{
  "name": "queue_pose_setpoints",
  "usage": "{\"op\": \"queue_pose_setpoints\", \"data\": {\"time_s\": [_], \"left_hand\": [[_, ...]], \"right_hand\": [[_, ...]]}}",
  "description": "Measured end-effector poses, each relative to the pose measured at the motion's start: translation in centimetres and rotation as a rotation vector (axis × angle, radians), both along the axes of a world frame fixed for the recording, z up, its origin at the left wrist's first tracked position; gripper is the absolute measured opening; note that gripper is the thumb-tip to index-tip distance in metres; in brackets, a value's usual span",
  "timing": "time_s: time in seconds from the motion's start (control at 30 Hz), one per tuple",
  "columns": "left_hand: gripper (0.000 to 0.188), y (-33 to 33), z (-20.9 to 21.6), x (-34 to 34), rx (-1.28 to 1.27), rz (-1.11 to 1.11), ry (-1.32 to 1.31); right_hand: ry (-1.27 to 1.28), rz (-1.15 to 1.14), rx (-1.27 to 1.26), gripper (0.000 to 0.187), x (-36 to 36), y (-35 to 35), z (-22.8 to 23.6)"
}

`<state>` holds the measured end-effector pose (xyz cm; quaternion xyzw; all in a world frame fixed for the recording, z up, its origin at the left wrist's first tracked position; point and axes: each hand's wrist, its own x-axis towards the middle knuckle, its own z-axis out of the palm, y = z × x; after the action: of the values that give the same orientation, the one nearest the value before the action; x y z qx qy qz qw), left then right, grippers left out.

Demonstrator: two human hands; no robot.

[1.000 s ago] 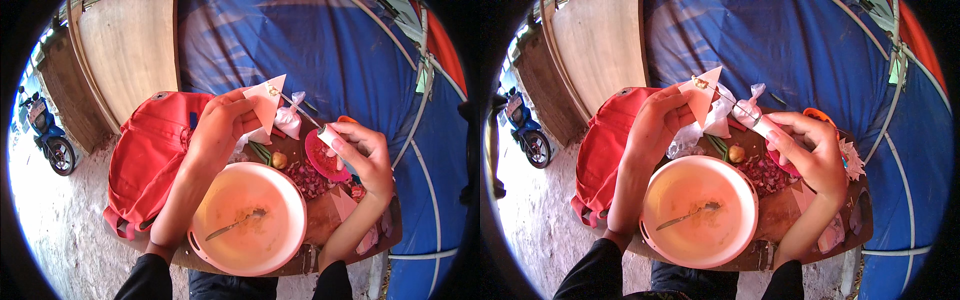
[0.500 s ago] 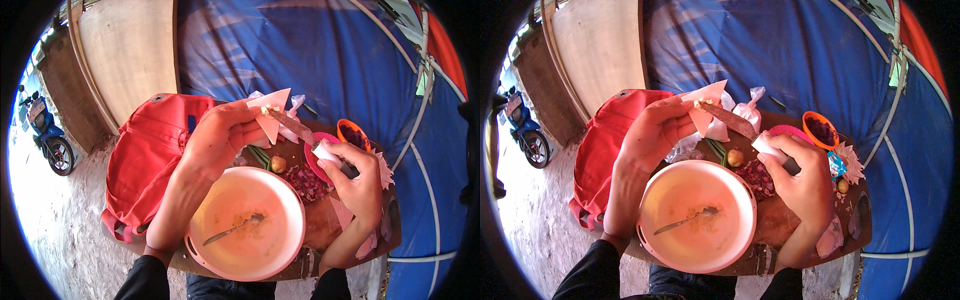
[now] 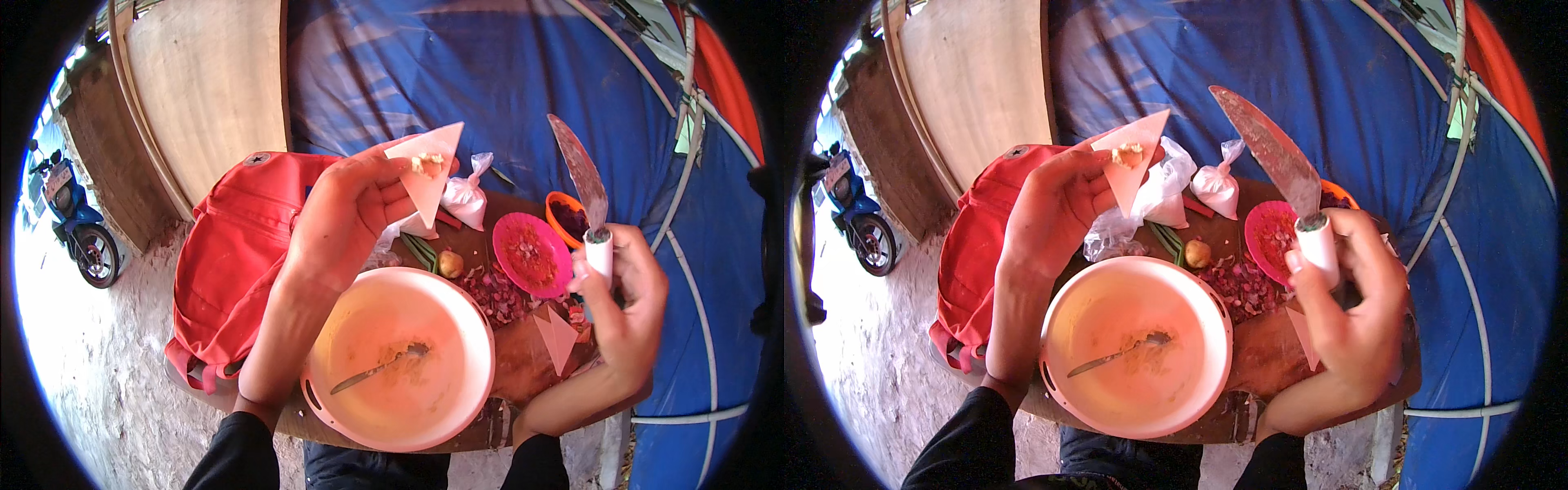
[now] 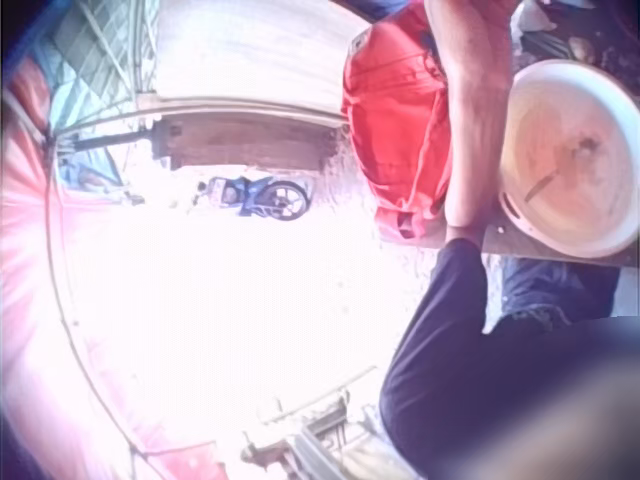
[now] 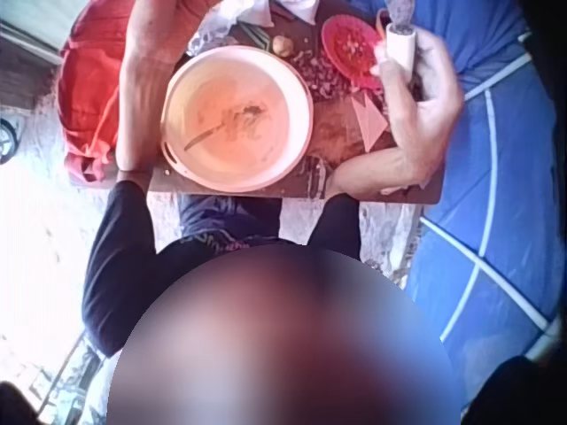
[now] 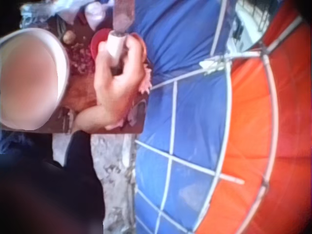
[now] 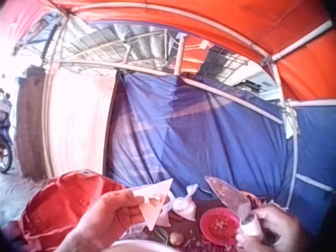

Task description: The person assembles small food items by spreading a paste onto triangular wrappers using a knife, then folding them. The person repeats this process multiple times, handling wrappers and a knife throughout.

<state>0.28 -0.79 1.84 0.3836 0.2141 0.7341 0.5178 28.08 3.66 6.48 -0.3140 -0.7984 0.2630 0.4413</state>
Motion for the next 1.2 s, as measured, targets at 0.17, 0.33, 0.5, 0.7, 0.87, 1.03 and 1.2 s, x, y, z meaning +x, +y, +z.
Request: {"op": "queue_pose_setpoints", "data": {"time_s": [0.17, 0.33, 0.5, 0.7, 0.87, 1.03, 1.2], "left_hand": [[0.041, -0.4, 0.1, 1.6, -0.027, 0.065, 0.103], [0.041, -0.3, 0.2, 2.5, -0.016, 0.077, 0.167], [0.041, -0.7, 0.2, 2.9, 0.035, 0.071, 0.216], [0.042, -0.8, 0.3, 3.4, 0.074, 0.004, 0.164], [0.04, -0.7, 0.5, 3.6, 0.103, -0.002, 0.178], [0.036, -1.3, 0.7, 3.9, 0.088, 0.079, 0.249], [0.032, -1.6, 0.6, 3.4, 0.088, 0.133, 0.383]], "right_hand": [[-0.102, 0.113, 0.163, 0.016, -2.6, 0.6, -2.1], [-0.1, 0.15, 0.143, 0.02, -3.5, 1.3, -2.8], [-0.118, 0.165, 0.215, 0.015, -3.7, 1.4, -2.9], [-0.088, 0.165, 0.239, 0.016, -4.4, 1.7, -3.0], [-0.06, 0.123, 0.311, 0.017, -4.7, 1.6, -2.8], [-0.058, 0.105, 0.267, 0.016, -4.4, 1.4, -2.6], [-0.05, 0.105, 0.292, 0.016, -4.4, 1.9, -2.6]]}}
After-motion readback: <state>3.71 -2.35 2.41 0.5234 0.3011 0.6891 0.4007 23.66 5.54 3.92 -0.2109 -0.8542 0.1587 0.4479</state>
